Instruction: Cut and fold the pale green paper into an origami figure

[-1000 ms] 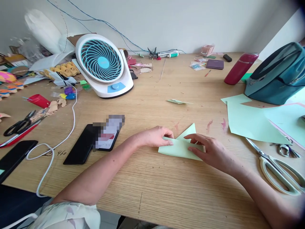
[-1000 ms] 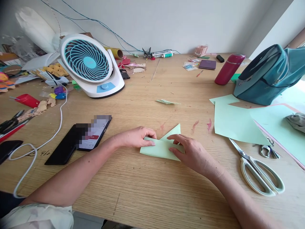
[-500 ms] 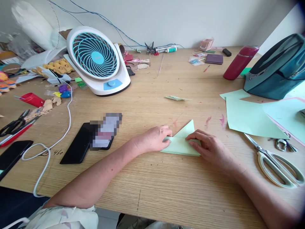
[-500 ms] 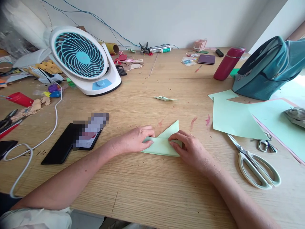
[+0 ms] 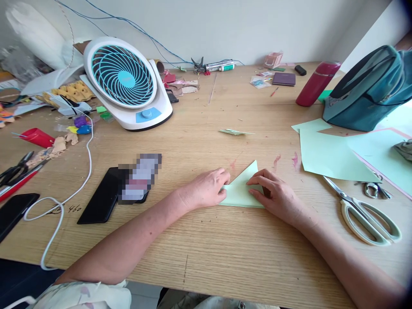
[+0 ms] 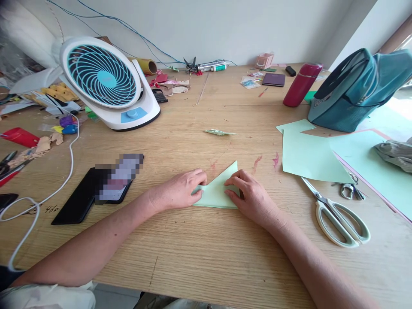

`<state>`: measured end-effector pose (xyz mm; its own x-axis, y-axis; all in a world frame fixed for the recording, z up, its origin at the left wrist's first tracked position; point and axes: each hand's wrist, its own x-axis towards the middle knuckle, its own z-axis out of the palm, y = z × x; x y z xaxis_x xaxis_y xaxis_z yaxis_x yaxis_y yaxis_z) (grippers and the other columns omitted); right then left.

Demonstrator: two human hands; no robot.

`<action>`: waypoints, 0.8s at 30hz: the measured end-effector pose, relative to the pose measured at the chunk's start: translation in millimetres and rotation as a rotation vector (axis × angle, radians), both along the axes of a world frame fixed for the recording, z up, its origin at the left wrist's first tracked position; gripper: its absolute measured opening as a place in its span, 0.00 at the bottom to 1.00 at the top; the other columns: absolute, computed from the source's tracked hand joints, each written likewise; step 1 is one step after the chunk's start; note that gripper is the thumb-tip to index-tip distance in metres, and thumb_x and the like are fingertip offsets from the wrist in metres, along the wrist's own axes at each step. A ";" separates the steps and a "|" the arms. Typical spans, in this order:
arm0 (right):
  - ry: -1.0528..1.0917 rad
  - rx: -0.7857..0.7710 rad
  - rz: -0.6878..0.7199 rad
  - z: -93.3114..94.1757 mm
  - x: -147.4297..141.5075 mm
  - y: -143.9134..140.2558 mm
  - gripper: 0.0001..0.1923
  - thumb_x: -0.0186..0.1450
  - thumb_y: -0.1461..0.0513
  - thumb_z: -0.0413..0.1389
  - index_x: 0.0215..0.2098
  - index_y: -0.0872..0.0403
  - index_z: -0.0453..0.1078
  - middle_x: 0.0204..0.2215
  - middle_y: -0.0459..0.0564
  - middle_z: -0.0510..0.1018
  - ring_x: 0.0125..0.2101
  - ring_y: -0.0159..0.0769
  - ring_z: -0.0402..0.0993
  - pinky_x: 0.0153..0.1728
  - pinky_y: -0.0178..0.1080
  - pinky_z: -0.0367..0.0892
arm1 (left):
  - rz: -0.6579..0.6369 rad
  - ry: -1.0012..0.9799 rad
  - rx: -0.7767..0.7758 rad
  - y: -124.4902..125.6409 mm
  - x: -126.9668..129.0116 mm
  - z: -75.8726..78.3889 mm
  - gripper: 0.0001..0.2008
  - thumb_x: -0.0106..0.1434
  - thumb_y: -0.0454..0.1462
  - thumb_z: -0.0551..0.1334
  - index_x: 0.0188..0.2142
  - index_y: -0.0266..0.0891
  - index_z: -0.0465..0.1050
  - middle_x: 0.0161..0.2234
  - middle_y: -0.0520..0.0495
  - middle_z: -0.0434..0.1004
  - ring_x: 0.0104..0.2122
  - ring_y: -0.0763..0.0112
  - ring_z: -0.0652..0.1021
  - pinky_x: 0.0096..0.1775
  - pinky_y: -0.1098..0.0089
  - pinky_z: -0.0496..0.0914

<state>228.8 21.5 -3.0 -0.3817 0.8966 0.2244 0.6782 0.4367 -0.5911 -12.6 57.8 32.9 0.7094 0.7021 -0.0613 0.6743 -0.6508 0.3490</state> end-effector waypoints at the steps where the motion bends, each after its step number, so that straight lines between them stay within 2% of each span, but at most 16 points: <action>1: -0.001 0.008 0.002 -0.7 -0.1 0.4 0.06 0.66 0.63 0.55 0.42 0.50 0.72 0.42 0.50 0.71 0.26 0.30 0.66 0.30 0.37 0.66 | -0.012 -0.010 0.012 -0.4 -0.1 0.3 0.08 0.60 0.30 0.55 0.40 0.37 0.67 0.40 0.46 0.70 0.37 0.67 0.73 0.39 0.67 0.69; 4: -0.007 0.032 0.010 -1.3 -0.9 1.7 0.06 0.66 0.63 0.56 0.42 0.51 0.72 0.41 0.50 0.71 0.27 0.31 0.67 0.31 0.38 0.66 | -0.108 -0.066 0.105 -0.2 -1.9 -2.0 0.15 0.61 0.29 0.56 0.48 0.36 0.68 0.46 0.42 0.71 0.46 0.61 0.74 0.47 0.62 0.69; 6: -0.006 0.040 0.021 -0.6 -1.4 2.6 0.06 0.66 0.63 0.56 0.41 0.52 0.72 0.41 0.51 0.71 0.28 0.32 0.68 0.32 0.39 0.67 | -0.227 -0.137 0.168 0.1 -4.5 -5.8 0.17 0.63 0.28 0.54 0.51 0.36 0.69 0.51 0.40 0.72 0.52 0.60 0.72 0.54 0.59 0.67; 9: -0.001 0.048 0.033 0.3 -1.9 3.6 0.07 0.66 0.63 0.56 0.42 0.52 0.73 0.40 0.52 0.71 0.31 0.35 0.69 0.33 0.39 0.68 | -0.410 -0.228 0.170 -2.3 -9.8 -10.9 0.21 0.66 0.25 0.48 0.55 0.36 0.68 0.59 0.40 0.68 0.62 0.63 0.64 0.61 0.60 0.62; 11: -0.002 0.057 0.036 0.1 -1.9 4.0 0.07 0.66 0.63 0.56 0.42 0.52 0.73 0.40 0.52 0.71 0.32 0.36 0.70 0.33 0.39 0.68 | -0.485 -0.214 0.147 -6.0 -13.1 -12.4 0.25 0.67 0.25 0.46 0.60 0.38 0.63 0.63 0.43 0.63 0.66 0.65 0.59 0.63 0.60 0.58; 15: -0.010 0.066 0.035 -1.9 -1.3 4.9 0.07 0.66 0.63 0.56 0.41 0.53 0.73 0.39 0.52 0.71 0.31 0.36 0.70 0.33 0.39 0.68 | -0.524 -0.106 0.131 -13.8 -16.8 -14.0 0.27 0.69 0.30 0.48 0.67 0.45 0.53 0.67 0.48 0.55 0.67 0.64 0.54 0.66 0.55 0.50; 20: -0.010 0.084 0.039 -3.5 -0.5 5.5 0.06 0.66 0.63 0.55 0.41 0.53 0.72 0.38 0.52 0.71 0.29 0.34 0.69 0.32 0.39 0.68 | -0.515 -0.004 0.118 -16.1 -17.6 -18.8 0.29 0.72 0.42 0.49 0.69 0.46 0.41 0.69 0.49 0.46 0.69 0.62 0.49 0.67 0.54 0.45; 24: 0.004 0.088 0.035 -1.3 -0.7 2.9 0.07 0.67 0.64 0.54 0.42 0.53 0.72 0.39 0.51 0.72 0.27 0.32 0.68 0.32 0.39 0.68 | -0.496 0.024 0.106 -16.7 -18.1 -20.5 0.32 0.71 0.49 0.48 0.70 0.46 0.38 0.70 0.49 0.43 0.69 0.60 0.46 0.66 0.52 0.44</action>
<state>228.1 24.4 -4.3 -0.4112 0.8595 0.3035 0.6592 0.5104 -0.5523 -30.7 41.1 12.3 0.9582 0.2847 -0.0281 0.2824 -0.9258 0.2515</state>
